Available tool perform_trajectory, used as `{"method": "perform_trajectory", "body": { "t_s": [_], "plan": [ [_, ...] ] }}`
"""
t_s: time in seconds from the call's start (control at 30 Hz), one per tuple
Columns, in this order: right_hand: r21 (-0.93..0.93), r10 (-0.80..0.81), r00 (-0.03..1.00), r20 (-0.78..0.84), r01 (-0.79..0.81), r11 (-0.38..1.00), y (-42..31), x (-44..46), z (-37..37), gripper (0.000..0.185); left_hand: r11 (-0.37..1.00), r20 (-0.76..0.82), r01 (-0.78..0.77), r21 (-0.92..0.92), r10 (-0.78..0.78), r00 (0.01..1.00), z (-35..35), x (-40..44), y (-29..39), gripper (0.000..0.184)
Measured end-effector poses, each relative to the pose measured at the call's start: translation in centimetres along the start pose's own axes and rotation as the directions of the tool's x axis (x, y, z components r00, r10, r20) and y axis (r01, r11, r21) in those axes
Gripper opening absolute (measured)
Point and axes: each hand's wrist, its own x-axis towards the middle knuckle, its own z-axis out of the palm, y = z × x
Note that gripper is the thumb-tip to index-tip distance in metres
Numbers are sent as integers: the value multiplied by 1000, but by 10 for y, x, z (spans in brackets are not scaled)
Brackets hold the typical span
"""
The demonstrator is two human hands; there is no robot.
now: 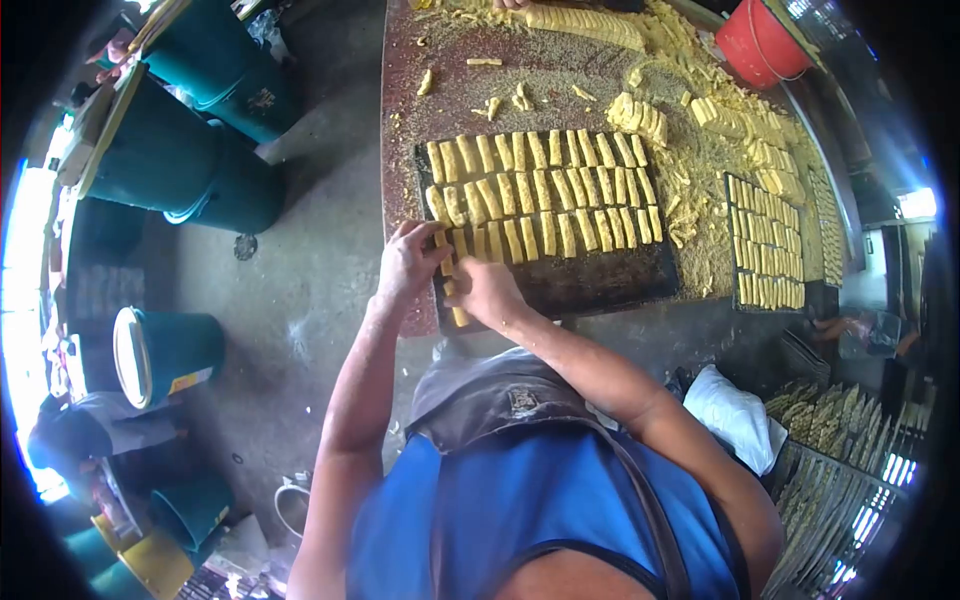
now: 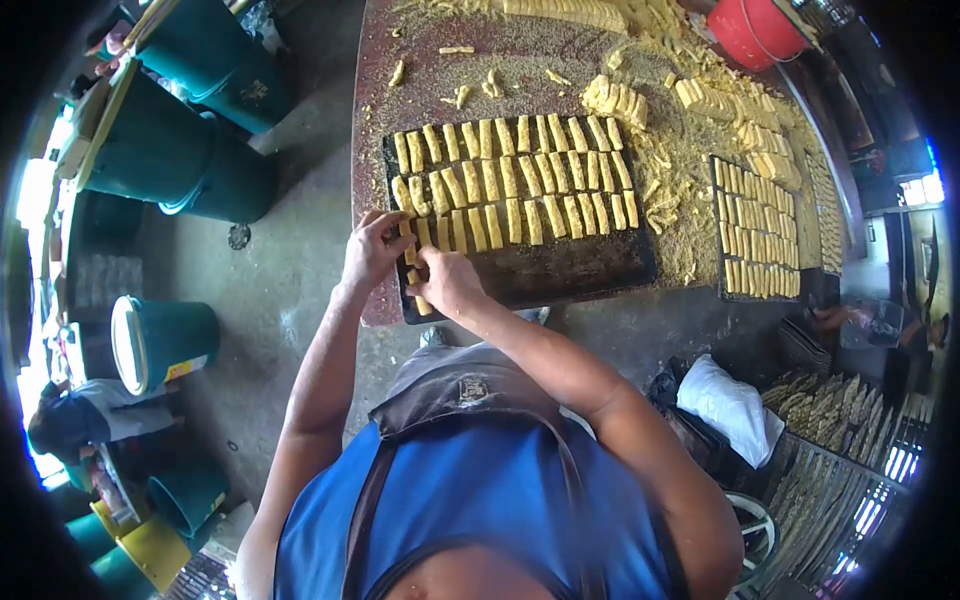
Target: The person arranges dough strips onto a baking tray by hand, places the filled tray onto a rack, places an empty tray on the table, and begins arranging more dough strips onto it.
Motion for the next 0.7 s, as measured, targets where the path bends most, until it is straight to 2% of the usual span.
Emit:
{"method": "perform_trajectory", "body": {
  "t_s": [0.07,0.13,0.17,0.23,0.27,0.33,0.37,0.4,0.43,0.47,0.53,0.57,0.6,0.63,0.67,0.7],
  "plan": [
    [-53,28,998,-53,-31,998,7,4,7,33,998,-25,-1,-70,-1,1000,1,-1,-3,36],
    [70,16,998,-58,-12,998,6,5,9,29,999,-42,26,-45,-28,999,2,2,-3,32],
    [55,-17,998,-67,20,998,5,5,8,28,993,-124,50,-103,-63,990,6,5,-1,27],
    [95,-118,991,-57,123,988,12,10,1,31,998,-267,-67,-11,61,962,9,18,-3,16],
    [-58,-230,965,-130,224,973,23,15,-13,23,991,-317,-126,51,136,939,13,27,2,13],
    [-38,81,971,-226,-92,995,1,15,-103,15,984,-273,-161,74,176,946,13,45,24,13],
    [56,247,927,-284,-241,969,25,26,-144,15,973,-255,-228,32,228,940,15,55,38,13],
    [173,290,829,-479,-235,957,60,37,-186,17,973,-206,-229,-16,221,953,24,68,42,12],
    [225,356,790,-498,-279,934,93,45,-237,17,955,-189,-296,34,297,936,33,81,52,12],
    [138,427,701,-572,-431,892,126,58,-277,17,930,-170,-359,82,369,914,45,96,66,12],
    [457,617,581,-530,-417,786,179,84,-337,34,922,-59,-387,22,388,920,81,133,98,13],
    [462,615,585,-529,-409,787,186,102,-355,34,915,3,-403,-13,403,915,102,152,116,16],
    [548,650,602,-463,-382,744,190,118,-368,36,913,76,-406,-49,408,910,124,175,133,25],
    [629,687,617,-384,-370,684,198,129,-372,37,900,182,-436,14,426,886,145,197,152,35],
    [633,696,617,-367,-383,673,206,140,-372,37,900,240,-435,25,417,877,165,218,169,45],
    [649,741,612,-276,-450,613,211,155,-374,38,920,303,-380,102,335,892,184,236,185,53]
  ]
}}
